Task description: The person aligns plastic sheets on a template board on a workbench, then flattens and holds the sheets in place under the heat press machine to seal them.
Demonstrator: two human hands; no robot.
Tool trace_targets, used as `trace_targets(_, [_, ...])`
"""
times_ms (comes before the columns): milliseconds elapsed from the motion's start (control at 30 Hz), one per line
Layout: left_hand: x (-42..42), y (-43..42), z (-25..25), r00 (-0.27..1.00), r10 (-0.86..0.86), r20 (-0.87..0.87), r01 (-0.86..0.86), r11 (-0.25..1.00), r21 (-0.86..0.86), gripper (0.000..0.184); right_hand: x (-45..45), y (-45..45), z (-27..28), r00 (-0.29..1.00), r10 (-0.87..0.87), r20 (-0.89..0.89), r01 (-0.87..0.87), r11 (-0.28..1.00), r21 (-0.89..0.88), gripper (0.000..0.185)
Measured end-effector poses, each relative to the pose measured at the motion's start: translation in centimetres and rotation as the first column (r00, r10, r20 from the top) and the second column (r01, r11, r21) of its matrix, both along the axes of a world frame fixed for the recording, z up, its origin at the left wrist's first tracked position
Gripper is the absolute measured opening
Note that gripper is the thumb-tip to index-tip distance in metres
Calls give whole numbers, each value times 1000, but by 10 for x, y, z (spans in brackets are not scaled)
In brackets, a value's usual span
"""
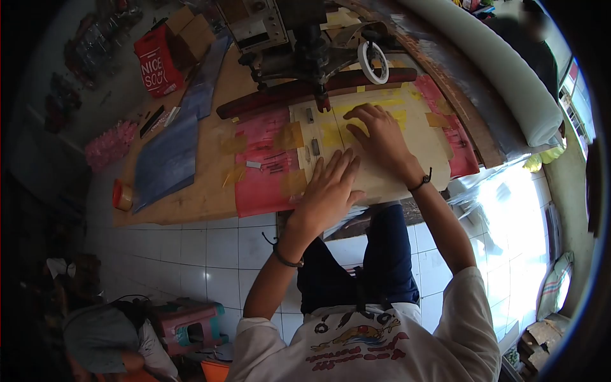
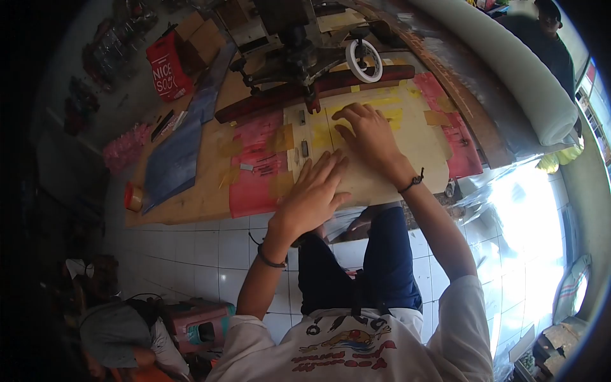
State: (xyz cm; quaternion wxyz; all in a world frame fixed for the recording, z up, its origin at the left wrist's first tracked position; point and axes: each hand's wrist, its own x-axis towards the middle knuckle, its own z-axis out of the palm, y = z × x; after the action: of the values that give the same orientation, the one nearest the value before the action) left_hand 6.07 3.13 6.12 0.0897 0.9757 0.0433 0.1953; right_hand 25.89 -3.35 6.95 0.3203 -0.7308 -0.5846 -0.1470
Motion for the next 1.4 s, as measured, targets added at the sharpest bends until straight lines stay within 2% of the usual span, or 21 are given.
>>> trace_targets(33, [-2, -3, -9, 998, 21, 52, -22, 1000, 14, 62, -9, -6, 3, 998, 26, -49, -28, 999, -27, 35])
trace_targets(67, [-4, -4, -17, 999, 48, 1, -48, 999, 6, 64, -19, -13, 7, 990, 53, -134, -80, 976, -204, 34])
trace_targets(167, [-2, -6, -21, 995, 81, 56, -81, 997, -3, 64, -12, -6, -25, 991, 131, 39, -124, 983, -137, 39])
trace_targets(200, [-2, -7, -19, 994, 97, 42, -96, 995, -27, 65, -8, -8, -19, 991, 133, 25, -124, 965, -230, 44])
trace_targets(300, [-1, -10, -21, 990, 113, 82, -111, 994, -23, 64, 3, -10, -24, 983, 90, 157, -50, 968, -245, 45])
trace_targets(400, [-1, -12, -24, 986, 128, 105, -127, 992, -8, 65, 14, -19, -20, 990, 9, 139, 25, 970, -241, 46])
trace_targets(500, [3, -10, -27, 978, 146, 151, -150, 989, 15, 64, -18, -45, 6, 956, 245, -159, -265, 956, -124, 47])
trace_targets(533, [3, -11, -26, 979, 153, 137, -156, 988, 9, 64, -27, -54, 8, 917, 322, -234, -375, 896, -237, 46])
trace_targets(633, [2, -9, -28, 973, 145, 181, -147, 989, -2, 63, -14, -70, -16, 980, 182, 87, -150, 945, -290, 45])
trace_targets(700, [1, -11, -24, 971, 140, 195, -134, 990, -45, 62, 8, -73, -17, 992, -45, 118, 76, 959, -272, 47])
trace_targets(767, [-7, -14, -14, 982, 167, 87, -165, 986, -26, 59, 13, -76, -21, 997, -44, 69, 58, 973, -223, 48])
trace_targets(833, [-8, -16, 10, 983, 177, 54, -177, 984, -4, 57, -21, -72, -4, 990, 136, 39, -124, 969, -214, 50])
trace_targets(900, [-12, -26, 34, 984, 167, 61, -167, 986, -4, 54, -34, -69, -15, 966, 212, 148, -160, 940, -301, 51])
trace_targets(967, [-23, -34, 67, 998, 63, -20, -64, 997, -34, 42, -38, -64, -21, 923, 221, 315, -109, 935, -339, 50])
trace_targets(1000, [-35, -45, 93, 998, -13, -60, 8, 996, -92, 37, -37, -61, -19, 957, 199, 213, -122, 937, -327, 52])
trace_targets(1067, [-64, -66, 130, 947, -318, 55, 321, 912, -254, 22, -33, -55, -18, 968, 165, 190, -96, 940, -327, 54])
trace_targets(1100, [-81, -73, 157, 888, -459, -43, 430, 858, -282, 22, -31, -53, -19, 973, 151, 175, -85, 938, -335, 55])
trace_targets(1167, [-104, -94, 167, 858, -513, 9, 493, 819, -294, 23, -27, -49, -20, 975, 139, 176, -69, 934, -351, 57])
trace_targets(1200, [-111, -110, 161, 890, -430, 149, 455, 849, -269, 16, -26, -47, -18, 975, 131, 180, -56, 927, -370, 56])
trace_targets(1267, [-112, -112, 173, 908, -365, 205, 406, 889, -214, 9, -24, -44, -14, 975, 124, 183, -42, 917, -397, 56])
trace_targets(1400, [-96, -91, 219, 846, -532, -31, 502, 815, -289, 10, -12, -24, -14, 983, 129, 133, -63, 908, -415, 55])
